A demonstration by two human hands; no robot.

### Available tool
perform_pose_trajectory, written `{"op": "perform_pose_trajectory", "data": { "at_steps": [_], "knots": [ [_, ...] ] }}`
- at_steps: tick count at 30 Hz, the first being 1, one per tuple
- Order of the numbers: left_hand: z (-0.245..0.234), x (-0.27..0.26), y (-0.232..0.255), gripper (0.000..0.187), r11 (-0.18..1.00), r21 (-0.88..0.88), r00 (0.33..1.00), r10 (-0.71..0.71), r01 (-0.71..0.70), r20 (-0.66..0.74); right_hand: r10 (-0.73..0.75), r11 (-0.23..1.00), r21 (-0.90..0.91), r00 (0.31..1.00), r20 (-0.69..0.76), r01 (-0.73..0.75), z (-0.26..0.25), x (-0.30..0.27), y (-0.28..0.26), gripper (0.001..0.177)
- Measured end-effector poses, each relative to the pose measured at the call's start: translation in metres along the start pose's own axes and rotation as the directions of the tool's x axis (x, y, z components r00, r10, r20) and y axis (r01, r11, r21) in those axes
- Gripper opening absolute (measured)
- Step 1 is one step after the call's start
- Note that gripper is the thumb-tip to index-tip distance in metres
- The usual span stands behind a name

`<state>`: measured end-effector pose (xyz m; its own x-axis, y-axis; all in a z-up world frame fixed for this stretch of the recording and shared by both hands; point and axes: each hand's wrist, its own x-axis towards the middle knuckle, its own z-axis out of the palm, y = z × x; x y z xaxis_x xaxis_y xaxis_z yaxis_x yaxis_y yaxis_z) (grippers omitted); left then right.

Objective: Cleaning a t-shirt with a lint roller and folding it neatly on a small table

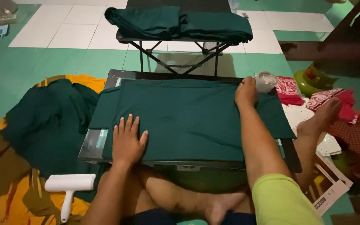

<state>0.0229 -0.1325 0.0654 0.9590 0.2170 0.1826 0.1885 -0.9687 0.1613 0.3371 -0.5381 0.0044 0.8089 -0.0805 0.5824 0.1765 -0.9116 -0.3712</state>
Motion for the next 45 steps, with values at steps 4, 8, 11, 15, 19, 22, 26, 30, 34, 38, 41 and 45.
{"op": "perform_pose_trajectory", "data": {
  "at_steps": [4, 8, 11, 15, 19, 22, 26, 30, 34, 38, 41, 45],
  "knots": [
    [-0.004, 0.000, 0.001, 0.063, 0.999, -0.046, 0.999, -0.008, 0.010, 0.038, 0.054, 0.996, -0.084, 0.982, 0.179, -0.039, -0.029, 0.011, -0.037, 0.023],
    [0.002, 0.001, -0.001, 0.063, 1.000, -0.009, 0.999, 0.006, -0.006, 0.032, 0.019, 0.986, -0.160, 0.941, 0.337, 0.038, -0.063, -0.013, -0.091, 0.043],
    [0.023, 0.016, -0.001, 0.069, 0.999, 0.041, 0.999, -0.004, 0.002, 0.035, -0.245, 0.969, 0.076, 0.911, 0.332, 0.234, -0.103, -0.065, -0.157, 0.044],
    [-0.012, 0.042, 0.068, 0.053, 0.966, -0.232, 0.991, 0.130, -0.118, 0.037, -0.430, 0.902, 0.311, 0.572, 0.698, 0.299, -0.141, -0.141, -0.210, 0.063],
    [0.041, 0.063, 0.099, 0.054, 0.925, -0.260, 0.939, 0.318, -0.277, 0.129, -0.354, 0.910, 0.157, 0.523, 0.775, 0.383, -0.148, -0.153, -0.186, 0.072],
    [0.031, 0.053, 0.090, 0.066, 0.973, -0.117, 0.957, 0.221, -0.201, 0.187, -0.291, 0.932, 0.049, 0.662, 0.690, 0.359, -0.149, -0.152, -0.137, 0.069],
    [0.034, 0.047, 0.040, 0.071, 0.992, -0.019, 0.991, 0.126, -0.125, 0.049, -0.077, 0.950, -0.184, 0.756, 0.650, 0.254, -0.162, -0.149, -0.063, 0.063],
    [0.006, 0.029, -0.014, 0.071, 0.995, 0.082, 0.998, 0.065, -0.064, -0.016, 0.030, 0.928, -0.306, 0.780, 0.625, 0.210, -0.172, -0.153, -0.021, 0.068],
    [0.011, 0.010, -0.047, 0.073, 0.994, 0.104, 0.999, 0.041, -0.044, 0.034, 0.090, 0.944, -0.300, 0.767, 0.635, 0.138, -0.180, -0.159, -0.020, 0.068],
    [0.012, 0.000, -0.062, 0.073, 0.997, 0.081, 0.998, 0.013, -0.018, 0.058, 0.104, 0.941, -0.318, 0.789, 0.606, 0.120, -0.181, -0.159, -0.013, 0.069],
    [0.014, -0.009, -0.071, 0.071, 0.996, 0.084, 0.999, 0.002, -0.005, 0.038, 0.136, 0.942, -0.324, 0.789, 0.599, 0.084, -0.180, -0.162, 0.000, 0.070],
    [0.006, -0.022, -0.071, 0.066, 1.000, 0.014, 1.000, -0.005, 0.005, 0.002, 0.112, 0.951, -0.298, 0.815, 0.568, 0.077, -0.193, -0.171, 0.006, 0.068]
  ]
}}
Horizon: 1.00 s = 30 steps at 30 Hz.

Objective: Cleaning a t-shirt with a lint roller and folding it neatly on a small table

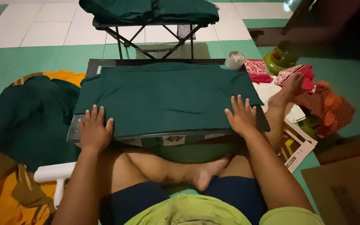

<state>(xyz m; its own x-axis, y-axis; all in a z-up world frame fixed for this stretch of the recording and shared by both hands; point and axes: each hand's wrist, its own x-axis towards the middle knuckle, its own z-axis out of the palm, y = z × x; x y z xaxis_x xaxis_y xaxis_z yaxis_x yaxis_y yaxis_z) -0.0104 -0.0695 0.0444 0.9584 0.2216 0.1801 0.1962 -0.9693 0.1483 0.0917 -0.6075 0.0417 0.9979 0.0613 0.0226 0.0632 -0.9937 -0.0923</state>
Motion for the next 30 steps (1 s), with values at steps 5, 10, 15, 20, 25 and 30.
{"op": "perform_pose_trajectory", "data": {
  "at_steps": [5, 10, 15, 20, 25, 30],
  "knots": [
    [-0.003, -0.020, -0.002, 0.062, 1.000, 0.000, 0.993, 0.026, -0.026, -0.116, 0.021, 0.999, 0.047, 1.000, 0.000, -0.021, 0.003, -0.017, 0.010, 0.066],
    [0.000, -0.037, -0.017, 0.055, 0.985, 0.108, 0.964, 0.154, -0.133, -0.219, 0.031, 0.993, 0.115, 0.999, -0.015, -0.029, 0.005, -0.036, 0.015, 0.063],
    [0.004, -0.049, -0.035, 0.062, 0.963, 0.024, 0.933, 0.265, -0.267, -0.244, -0.005, 0.955, 0.269, 0.912, -0.410, 0.126, 0.030, -0.042, 0.032, 0.019],
    [0.008, -0.051, -0.054, 0.069, 0.943, 0.034, 0.914, 0.330, -0.332, -0.236, 0.029, 0.947, 0.297, 0.890, -0.455, 0.122, 0.020, -0.060, 0.021, 0.031],
    [0.017, -0.048, -0.069, 0.057, 0.935, -0.021, 0.909, 0.340, -0.355, -0.243, 0.097, 0.930, 0.362, 0.914, -0.394, 0.058, 0.021, -0.054, 0.016, 0.030],
    [0.029, -0.049, -0.073, 0.037, 0.969, -0.095, 0.886, 0.167, -0.229, -0.432, 0.158, 0.917, 0.399, 0.915, -0.371, 0.003, 0.043, -0.046, 0.031, 0.034]
  ]
}}
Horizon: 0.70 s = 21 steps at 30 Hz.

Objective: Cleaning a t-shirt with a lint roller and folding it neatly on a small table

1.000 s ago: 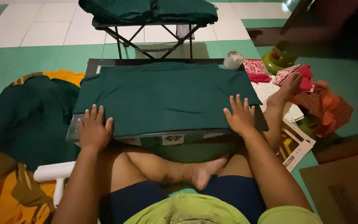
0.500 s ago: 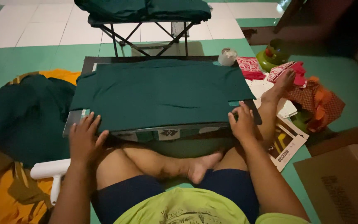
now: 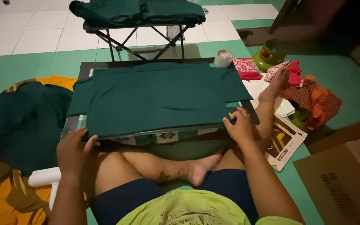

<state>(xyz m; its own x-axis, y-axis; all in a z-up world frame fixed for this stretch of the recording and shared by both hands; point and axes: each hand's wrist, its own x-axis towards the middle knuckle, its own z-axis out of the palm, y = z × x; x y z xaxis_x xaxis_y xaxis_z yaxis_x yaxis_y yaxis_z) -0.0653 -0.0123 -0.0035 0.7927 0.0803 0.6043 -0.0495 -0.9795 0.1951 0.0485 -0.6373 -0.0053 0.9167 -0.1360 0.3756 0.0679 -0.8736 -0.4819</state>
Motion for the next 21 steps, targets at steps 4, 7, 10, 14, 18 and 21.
{"op": "perform_pose_trajectory", "data": {
  "at_steps": [4, 7, 10, 14, 18, 21],
  "knots": [
    [-0.002, -0.002, 0.019, 0.043, 0.969, 0.217, 0.993, -0.121, 0.119, -0.005, 0.107, 0.991, -0.087, 0.991, 0.078, -0.100, -0.002, 0.000, 0.002, 0.033],
    [0.003, 0.000, 0.035, 0.039, 0.956, 0.204, 0.976, -0.217, 0.209, 0.021, 0.041, 0.999, -0.003, 0.998, 0.050, -0.041, -0.023, -0.003, -0.025, 0.026],
    [0.006, 0.009, 0.074, 0.042, 0.923, 0.336, 0.981, -0.194, 0.187, -0.013, 0.025, 0.999, -0.040, 0.998, 0.064, -0.022, -0.025, 0.000, -0.030, 0.020],
    [0.016, 0.032, 0.184, 0.033, 0.986, 0.033, 0.987, 0.161, -0.161, 0.002, 0.127, 0.986, -0.125, 0.984, 0.123, -0.111, -0.017, 0.004, -0.028, 0.024],
    [0.074, 0.042, 0.290, 0.041, 0.837, -0.331, 0.886, 0.464, -0.436, 0.008, 0.261, 0.957, 0.083, 0.952, 0.162, -0.277, -0.003, 0.023, -0.016, 0.024],
    [0.062, 0.067, 0.365, 0.048, 0.800, -0.510, 0.774, 0.529, -0.317, 0.349, 0.377, 0.907, 0.153, 0.919, 0.116, -0.392, -0.035, 0.037, -0.027, 0.030]
  ]
}}
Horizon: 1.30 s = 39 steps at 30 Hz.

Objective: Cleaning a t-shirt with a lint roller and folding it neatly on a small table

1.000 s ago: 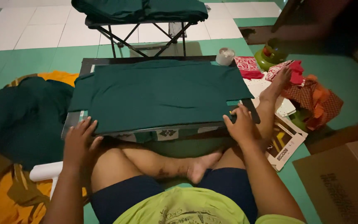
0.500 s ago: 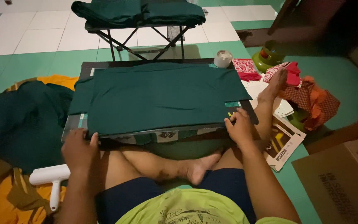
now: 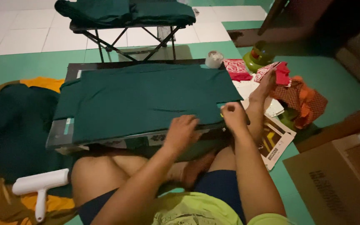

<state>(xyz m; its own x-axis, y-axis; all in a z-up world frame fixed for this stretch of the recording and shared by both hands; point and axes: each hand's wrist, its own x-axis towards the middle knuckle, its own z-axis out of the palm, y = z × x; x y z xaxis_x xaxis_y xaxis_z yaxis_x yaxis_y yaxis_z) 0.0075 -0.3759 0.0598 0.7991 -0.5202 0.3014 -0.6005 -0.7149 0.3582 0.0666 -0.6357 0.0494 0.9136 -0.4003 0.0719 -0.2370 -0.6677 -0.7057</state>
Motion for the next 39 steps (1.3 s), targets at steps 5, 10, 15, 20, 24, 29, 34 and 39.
{"op": "perform_pose_trajectory", "data": {
  "at_steps": [5, 10, 15, 20, 24, 29, 34, 39],
  "knots": [
    [0.070, 0.065, 0.023, 0.053, 0.988, 0.139, 0.998, -0.060, 0.063, -0.026, 0.217, 0.821, 0.555, 0.972, -0.091, -0.131, 0.023, 0.091, 0.064, 0.066],
    [0.064, 0.082, 0.039, 0.042, 0.981, 0.153, 0.993, -0.118, 0.120, -0.018, 0.284, 0.948, -0.113, 0.952, -0.113, -0.296, 0.041, 0.188, 0.143, 0.082],
    [0.099, 0.095, 0.033, 0.036, 0.942, 0.310, 0.956, -0.029, 0.124, -0.293, -0.024, 0.978, -0.211, 0.996, -0.083, 0.006, 0.045, 0.188, 0.131, 0.041],
    [0.124, 0.103, 0.030, 0.018, 0.955, 0.293, 0.927, 0.069, 0.046, -0.368, -0.194, 0.951, -0.290, 0.934, -0.302, 0.104, 0.033, 0.150, 0.066, 0.026],
    [0.124, 0.106, 0.026, 0.020, 0.979, 0.150, 0.943, -0.083, 0.137, -0.321, 0.045, 0.945, 0.319, 0.931, -0.361, 0.078, 0.040, 0.153, 0.026, 0.021],
    [0.099, 0.089, 0.026, 0.025, 0.993, 0.003, 0.968, -0.118, 0.122, -0.222, 0.121, 0.939, 0.344, 0.961, -0.248, -0.030, 0.066, 0.193, 0.009, 0.030],
    [0.085, 0.086, 0.028, 0.024, 0.991, -0.029, 0.971, -0.135, 0.132, -0.200, -0.241, 0.946, 0.164, 0.946, -0.219, 0.279, 0.088, 0.198, -0.039, 0.025],
    [0.066, 0.081, 0.033, 0.022, 0.987, -0.061, 0.985, -0.152, 0.147, -0.085, -0.437, 0.876, -0.225, 0.900, 0.007, 0.427, 0.127, 0.207, -0.068, 0.040]
  ]
}}
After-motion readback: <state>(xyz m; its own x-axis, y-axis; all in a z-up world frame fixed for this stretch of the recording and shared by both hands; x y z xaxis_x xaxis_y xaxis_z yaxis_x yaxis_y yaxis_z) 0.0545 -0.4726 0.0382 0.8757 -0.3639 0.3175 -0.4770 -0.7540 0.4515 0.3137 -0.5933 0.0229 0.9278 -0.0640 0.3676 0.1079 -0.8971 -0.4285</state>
